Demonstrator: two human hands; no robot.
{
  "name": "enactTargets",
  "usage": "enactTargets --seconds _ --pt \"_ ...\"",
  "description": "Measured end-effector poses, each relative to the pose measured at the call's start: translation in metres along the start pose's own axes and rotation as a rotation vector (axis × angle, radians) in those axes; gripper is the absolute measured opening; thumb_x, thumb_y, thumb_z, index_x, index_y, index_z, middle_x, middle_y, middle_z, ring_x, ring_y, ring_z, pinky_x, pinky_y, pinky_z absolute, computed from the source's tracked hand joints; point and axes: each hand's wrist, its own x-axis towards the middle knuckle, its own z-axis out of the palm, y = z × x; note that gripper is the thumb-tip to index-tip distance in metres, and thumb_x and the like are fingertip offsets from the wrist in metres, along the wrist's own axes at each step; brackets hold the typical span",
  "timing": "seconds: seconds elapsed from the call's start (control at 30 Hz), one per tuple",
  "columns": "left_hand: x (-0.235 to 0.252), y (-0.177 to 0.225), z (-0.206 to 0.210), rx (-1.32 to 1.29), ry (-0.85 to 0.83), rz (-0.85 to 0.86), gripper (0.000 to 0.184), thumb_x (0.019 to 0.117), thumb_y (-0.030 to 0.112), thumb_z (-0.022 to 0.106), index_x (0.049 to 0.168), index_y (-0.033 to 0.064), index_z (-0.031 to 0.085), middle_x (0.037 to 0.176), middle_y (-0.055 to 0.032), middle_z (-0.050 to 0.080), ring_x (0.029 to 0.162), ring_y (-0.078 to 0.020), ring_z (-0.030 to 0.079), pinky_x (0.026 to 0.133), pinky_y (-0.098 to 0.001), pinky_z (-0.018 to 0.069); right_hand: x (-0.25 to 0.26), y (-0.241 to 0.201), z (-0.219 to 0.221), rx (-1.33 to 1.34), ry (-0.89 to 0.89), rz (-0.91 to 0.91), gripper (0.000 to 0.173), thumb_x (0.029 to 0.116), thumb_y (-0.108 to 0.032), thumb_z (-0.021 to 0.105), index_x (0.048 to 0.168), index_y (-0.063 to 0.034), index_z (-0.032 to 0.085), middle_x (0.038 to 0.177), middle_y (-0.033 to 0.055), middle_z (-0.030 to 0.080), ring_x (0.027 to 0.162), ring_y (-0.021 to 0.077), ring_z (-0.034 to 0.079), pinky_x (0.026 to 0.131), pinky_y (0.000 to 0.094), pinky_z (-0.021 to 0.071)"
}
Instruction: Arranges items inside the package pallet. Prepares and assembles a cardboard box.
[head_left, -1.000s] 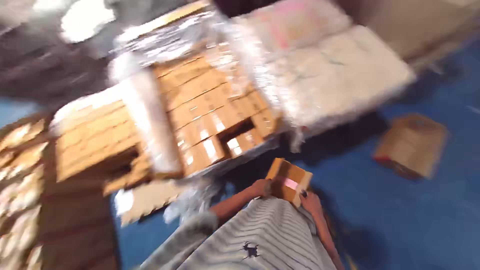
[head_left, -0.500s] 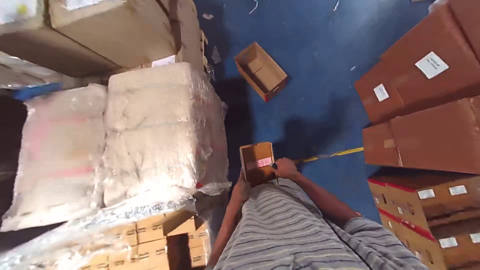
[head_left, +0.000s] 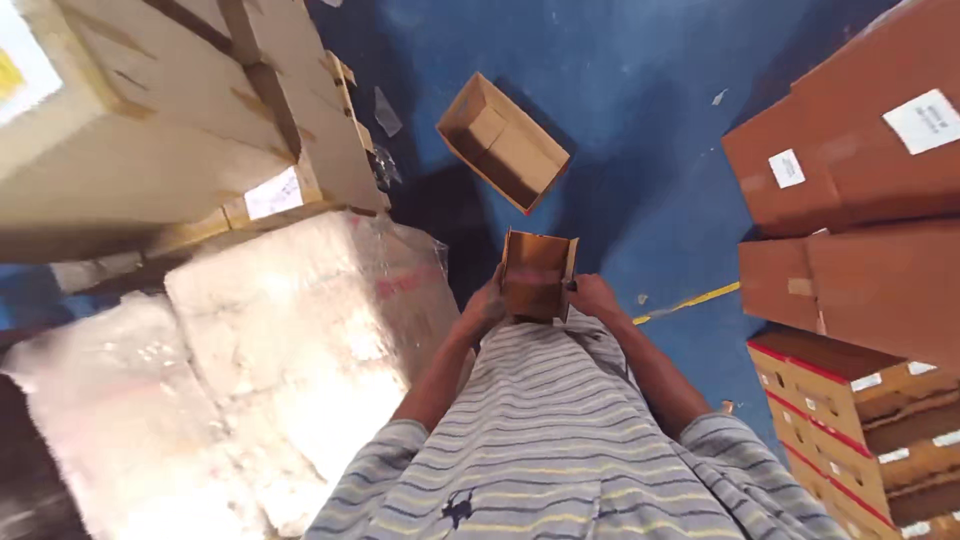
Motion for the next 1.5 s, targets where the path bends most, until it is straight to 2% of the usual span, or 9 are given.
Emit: enactTargets --seconds 0.5,0.83,0.93,1.0,1.07,1.17,1.3,1.4,1.5 --pt "0.373 0.072 -0.181 0.11 -0.017 -0.26 0.074 0.1029 0.012 0.055 0.159 -0.0083 0.012 0.156 -0.0316 0.038 0.144 -0.0354 0.044 0.12 -0.0437 0.0357 0.402 -0.073 -0.17 0.208 -0.101 0.038 0.026 0.096 -0.023 0.065 0.103 0.0017 0.07 0.102 0.0256 0.07 0.099 0.0457 0.068 0.078 0.0648 0.0523" --pt "0.72 -0.004 -0.218 0.464 0.015 -0.081 0.1 0.0926 0.005 0.059 0.165 0.0143 -0.009 0.169 -0.0192 0.019 0.125 -0.0375 0.062 0.093 -0.0556 0.0572 0.687 -0.093 -0.127 0.35 -0.01 0.36 0.029 0.098 -0.026 0.061 0.108 0.0006 0.07 0.111 0.023 0.071 0.103 0.0414 0.069 0.079 0.0593 0.0551" --pt "0.787 -0.045 -0.219 0.567 -0.226 0.175 0.09 0.0972 0.023 0.065 0.162 -0.0038 0.008 0.167 -0.0313 0.009 0.145 -0.0427 0.042 0.109 -0.053 0.0476 0.75 -0.111 -0.083 0.391 -0.021 0.317 0.056 0.0969 -0.024 0.064 0.147 -0.0054 0.051 0.137 0.0212 0.061 0.11 0.0401 0.069 0.086 0.0585 0.0568" --pt "0.81 -0.053 -0.222 0.682 -0.588 0.147 0.063 0.0964 0.023 0.067 0.15 -0.0013 0.045 0.156 -0.0321 0.039 0.138 -0.0479 0.048 0.108 -0.0657 0.042 0.774 -0.124 -0.052 0.527 -0.098 0.291 0.044 0.0962 -0.027 0.064 0.138 -0.0162 0.061 0.13 0.0157 0.066 0.113 0.037 0.067 0.087 0.0611 0.0556" --pt "0.833 -0.073 -0.219 0.721 -0.799 0.14 0.051 0.0999 0.021 0.062 0.147 0.0037 0.051 0.151 -0.0242 0.049 0.134 -0.044 0.053 0.107 -0.0672 0.0422 0.777 -0.129 -0.028 0.699 -0.016 0.431 0.029 0.0967 -0.028 0.063 0.122 -0.0158 0.071 0.12 0.0133 0.071 0.112 0.033 0.068 0.088 0.0593 0.0552" --pt "0.836 -0.113 -0.252 0.508 -0.415 0.381 0.046 0.1036 0.016 0.048 0.148 0.0088 0.053 0.15 -0.0132 0.055 0.14 -0.029 0.051 0.119 -0.048 0.0392 0.755 -0.112 -0.002 0.734 0.417 0.744 0.04 0.1023 -0.033 0.056 0.127 -0.0045 0.068 0.126 0.0197 0.065 0.116 0.0318 0.065 0.099 0.0474 0.0537" --pt "0.877 -0.127 -0.368 0.348 0.361 0.393 0.081 0.0988 0.04 0.06 0.153 -0.0121 0.03 0.157 -0.0325 0.035 0.15 -0.037 0.033 0.126 -0.0401 0.0267 0.753 -0.016 0.035 0.895 0.611 0.957 0.08 0.0939 -0.054 0.067 0.148 0.0019 0.047 0.141 0.0269 0.055 0.128 0.0342 0.057 0.109 0.0457 0.0477" --pt "0.953 -0.159 -0.448 0.356 0.396 0.096 0.097 0.0917 0.057 0.066 0.159 0.0003 0.026 0.157 -0.017 0.042 0.143 -0.0191 0.044 0.119 -0.0315 0.0365 0.774 0.048 0.058 1.139 0.43 0.883 0.054 0.0883 -0.034 0.079 0.131 -0.0059 0.061 0.111 0.0084 0.068 0.088 0.0137 0.066 0.077 0.0349 0.0569" --pt "0.979 -0.147 -0.474 0.374 0.083 -0.085 0.052 0.0988 0.017 0.065 0.145 0.0001 0.047 0.133 -0.0192 0.058 0.114 -0.0215 0.06 0.098 -0.0393 0.0502 0.789 0.063 0.046 1.318 0.267 0.844 0.045 0.0931 -0.011 0.067 0.136 -0.0157 0.054 0.099 -0.0011 0.066 0.058 0.0049 0.054 0.049 0.0234 0.0469"
